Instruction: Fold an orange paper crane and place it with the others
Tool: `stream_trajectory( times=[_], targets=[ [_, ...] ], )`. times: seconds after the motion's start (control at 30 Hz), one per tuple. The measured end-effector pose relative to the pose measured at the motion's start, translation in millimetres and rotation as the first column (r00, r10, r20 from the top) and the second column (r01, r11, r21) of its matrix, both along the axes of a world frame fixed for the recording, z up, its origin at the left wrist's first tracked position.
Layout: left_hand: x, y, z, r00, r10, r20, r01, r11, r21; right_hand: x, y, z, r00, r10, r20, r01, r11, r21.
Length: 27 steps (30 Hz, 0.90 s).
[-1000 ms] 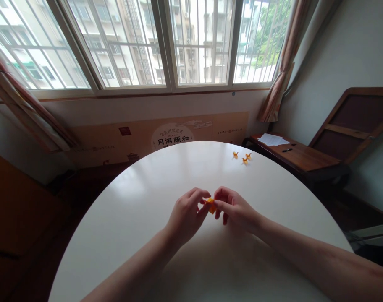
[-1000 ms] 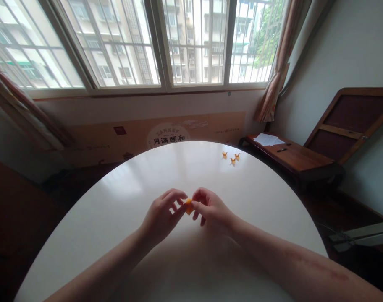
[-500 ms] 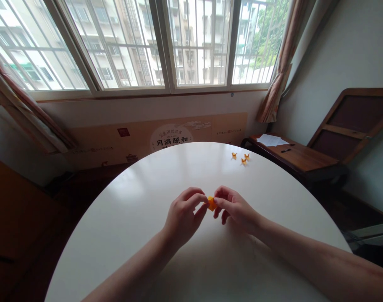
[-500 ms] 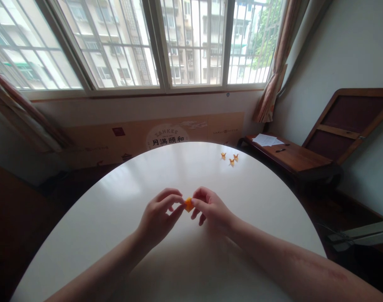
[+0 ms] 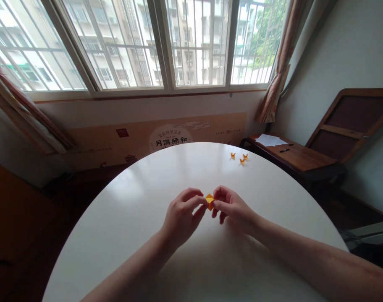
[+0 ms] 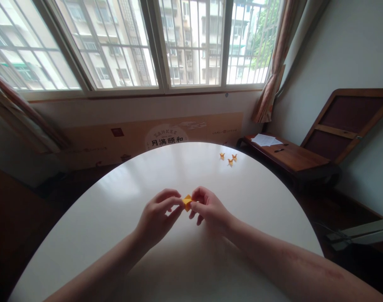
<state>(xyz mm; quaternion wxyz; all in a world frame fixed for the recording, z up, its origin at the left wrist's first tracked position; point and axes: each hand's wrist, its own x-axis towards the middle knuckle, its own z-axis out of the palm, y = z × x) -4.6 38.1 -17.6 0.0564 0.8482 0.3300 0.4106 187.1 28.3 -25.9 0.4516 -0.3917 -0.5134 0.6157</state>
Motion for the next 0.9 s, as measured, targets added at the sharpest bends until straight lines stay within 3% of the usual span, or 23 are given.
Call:
stream_trajectory(
  times=[0.37,0.53,0.63,0.73,0.8,0.9],
  targets=[
    [0.9,-1.5,-2.3,0.997,-0.069,-0.041,0.065,0.995,-0.081,0.4,2.0,-4.7,0.999,-0.028,-0.019,0.029,1.0,0.009],
    [2.6,-0.7,-1.5,0.992,-0.038,0.12,0.066,0.967,-0.246,-0.2,1.2,-2.5,0.999,-0.054,-0.001,0.054,0.998,0.029],
    [5.5,5.7,-3.1,0.95,0.096,0.298,0.05,0.892,-0.449,-0.4,1.3,-1.2,0.998,-0.062,0.004,0.062,0.998,0.025],
    [7.5,12.5,-5.6,0.895,0.179,0.409,0.154,0.736,-0.659,-0.3,1.3,-1.9,0.998,-0.058,0.013,0.057,0.998,0.027],
    [7.7,14.2,-6.6,0.884,0.161,0.439,0.239,0.652,-0.719,-0.3,1.2,-3.0,0.999,-0.051,0.019,0.05,0.998,0.034],
    [7.0,12.3,-6.7,0.9,0.092,0.427,0.282,0.625,-0.728,-0.5,1.1,-4.4,0.999,-0.033,0.012,0.033,0.999,0.043]
  ],
)
